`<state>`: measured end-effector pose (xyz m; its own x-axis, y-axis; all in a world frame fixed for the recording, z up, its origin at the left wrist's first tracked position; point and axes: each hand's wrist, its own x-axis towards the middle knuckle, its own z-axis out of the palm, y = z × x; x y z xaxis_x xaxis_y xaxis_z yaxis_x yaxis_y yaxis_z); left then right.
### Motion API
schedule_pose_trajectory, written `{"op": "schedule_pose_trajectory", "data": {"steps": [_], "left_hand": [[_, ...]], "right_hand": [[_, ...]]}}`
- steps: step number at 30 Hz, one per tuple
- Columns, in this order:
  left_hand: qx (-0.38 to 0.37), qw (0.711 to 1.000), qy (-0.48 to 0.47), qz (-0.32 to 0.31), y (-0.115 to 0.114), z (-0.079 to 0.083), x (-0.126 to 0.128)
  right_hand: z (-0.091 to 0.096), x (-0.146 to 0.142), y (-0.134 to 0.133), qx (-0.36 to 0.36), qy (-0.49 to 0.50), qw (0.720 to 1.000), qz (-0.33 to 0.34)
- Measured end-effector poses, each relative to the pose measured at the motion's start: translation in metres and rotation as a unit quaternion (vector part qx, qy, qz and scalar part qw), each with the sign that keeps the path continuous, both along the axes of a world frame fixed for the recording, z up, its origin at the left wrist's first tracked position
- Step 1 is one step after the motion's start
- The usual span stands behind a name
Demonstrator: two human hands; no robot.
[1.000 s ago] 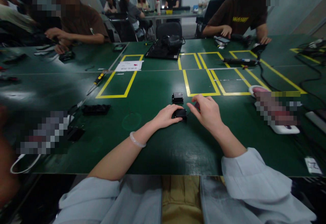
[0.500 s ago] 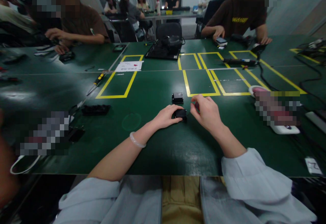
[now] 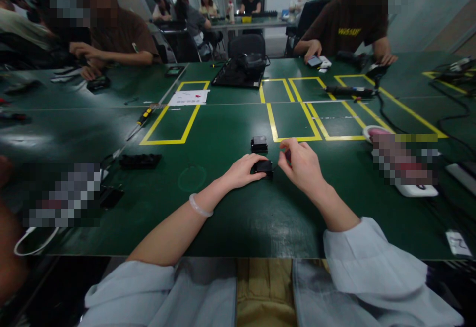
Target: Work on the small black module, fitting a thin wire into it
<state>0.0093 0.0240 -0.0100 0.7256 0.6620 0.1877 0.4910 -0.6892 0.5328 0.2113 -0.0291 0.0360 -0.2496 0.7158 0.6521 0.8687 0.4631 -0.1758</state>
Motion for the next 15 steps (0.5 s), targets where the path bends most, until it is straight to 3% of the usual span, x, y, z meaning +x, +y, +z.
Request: {"op": "schedule_pose_trajectory", "data": {"steps": [15], "left_hand": [[0.001,1.0,0.004,0.002,0.0015,-0.0032,-0.0006]], "right_hand": [[0.0006,0.0016,-0.0008,-0.005,0.013,1.0,0.002]]}}
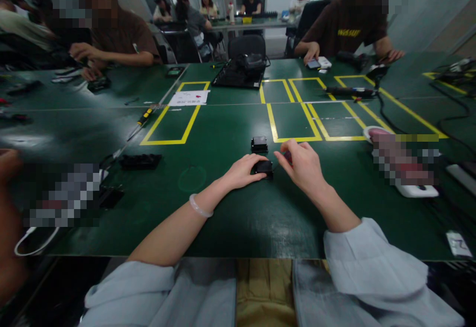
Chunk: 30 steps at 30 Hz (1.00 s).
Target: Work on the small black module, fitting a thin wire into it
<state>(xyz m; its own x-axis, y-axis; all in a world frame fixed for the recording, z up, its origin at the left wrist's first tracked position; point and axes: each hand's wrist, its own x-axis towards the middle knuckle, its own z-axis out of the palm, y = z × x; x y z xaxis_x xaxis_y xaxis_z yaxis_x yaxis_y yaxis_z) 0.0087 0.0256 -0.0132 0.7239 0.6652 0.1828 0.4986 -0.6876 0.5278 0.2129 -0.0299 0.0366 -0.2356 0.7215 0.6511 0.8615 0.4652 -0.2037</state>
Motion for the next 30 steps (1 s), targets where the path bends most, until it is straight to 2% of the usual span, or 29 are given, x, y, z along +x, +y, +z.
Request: {"op": "schedule_pose_trajectory", "data": {"steps": [30], "left_hand": [[-0.004,1.0,-0.004,0.002,-0.0014,0.0028,0.0012]], "right_hand": [[0.0001,-0.0006,0.0009,-0.012,-0.005,1.0,0.013]]}}
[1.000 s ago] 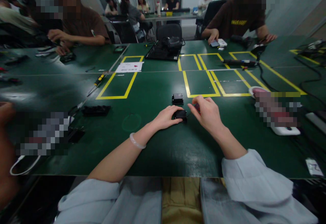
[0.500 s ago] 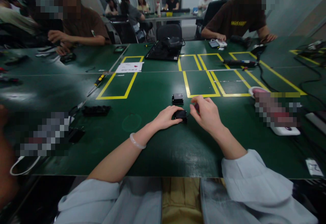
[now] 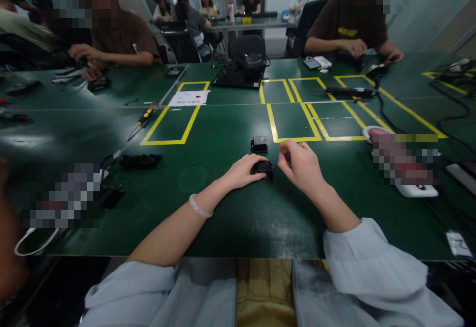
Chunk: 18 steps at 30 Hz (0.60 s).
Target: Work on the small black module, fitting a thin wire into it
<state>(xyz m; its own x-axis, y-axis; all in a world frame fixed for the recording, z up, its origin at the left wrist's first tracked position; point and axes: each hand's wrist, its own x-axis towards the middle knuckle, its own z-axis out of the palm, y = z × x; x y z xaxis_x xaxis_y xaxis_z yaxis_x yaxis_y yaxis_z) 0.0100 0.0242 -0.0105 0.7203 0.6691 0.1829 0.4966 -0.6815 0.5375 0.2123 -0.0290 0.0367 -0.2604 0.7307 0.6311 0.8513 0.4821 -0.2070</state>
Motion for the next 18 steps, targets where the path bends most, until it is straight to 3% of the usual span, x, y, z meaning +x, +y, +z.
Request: {"op": "schedule_pose_trajectory", "data": {"steps": [18], "left_hand": [[0.006,1.0,0.002,-0.002,0.0006,-0.0003,-0.0007]], "right_hand": [[0.0014,-0.0006,-0.0005,0.002,0.006,1.0,-0.01]]}}
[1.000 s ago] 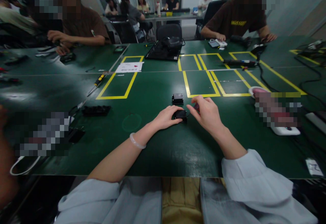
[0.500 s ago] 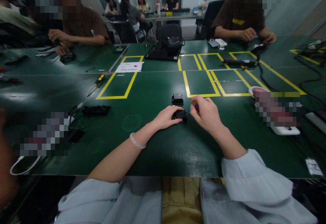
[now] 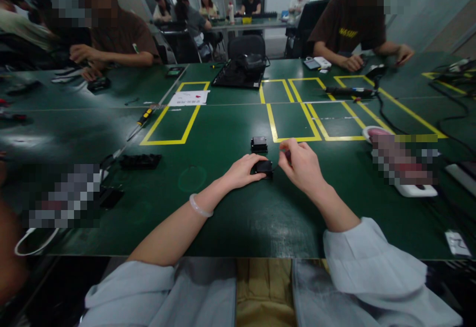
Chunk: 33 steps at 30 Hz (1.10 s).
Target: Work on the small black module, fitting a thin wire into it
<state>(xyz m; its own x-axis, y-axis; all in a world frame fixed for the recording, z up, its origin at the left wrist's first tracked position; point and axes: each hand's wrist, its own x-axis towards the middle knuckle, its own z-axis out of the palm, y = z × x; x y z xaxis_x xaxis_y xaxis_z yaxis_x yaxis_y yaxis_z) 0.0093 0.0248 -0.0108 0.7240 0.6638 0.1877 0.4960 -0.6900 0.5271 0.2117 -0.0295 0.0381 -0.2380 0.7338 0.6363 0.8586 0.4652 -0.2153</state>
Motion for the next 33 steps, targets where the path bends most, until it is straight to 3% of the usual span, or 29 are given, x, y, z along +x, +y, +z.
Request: {"op": "schedule_pose_trajectory", "data": {"steps": [33], "left_hand": [[0.007,1.0,-0.003,-0.004,0.0012,-0.0034,-0.0006]], "right_hand": [[-0.0021,-0.0008,-0.0008,0.014,0.002,1.0,-0.013]]}}
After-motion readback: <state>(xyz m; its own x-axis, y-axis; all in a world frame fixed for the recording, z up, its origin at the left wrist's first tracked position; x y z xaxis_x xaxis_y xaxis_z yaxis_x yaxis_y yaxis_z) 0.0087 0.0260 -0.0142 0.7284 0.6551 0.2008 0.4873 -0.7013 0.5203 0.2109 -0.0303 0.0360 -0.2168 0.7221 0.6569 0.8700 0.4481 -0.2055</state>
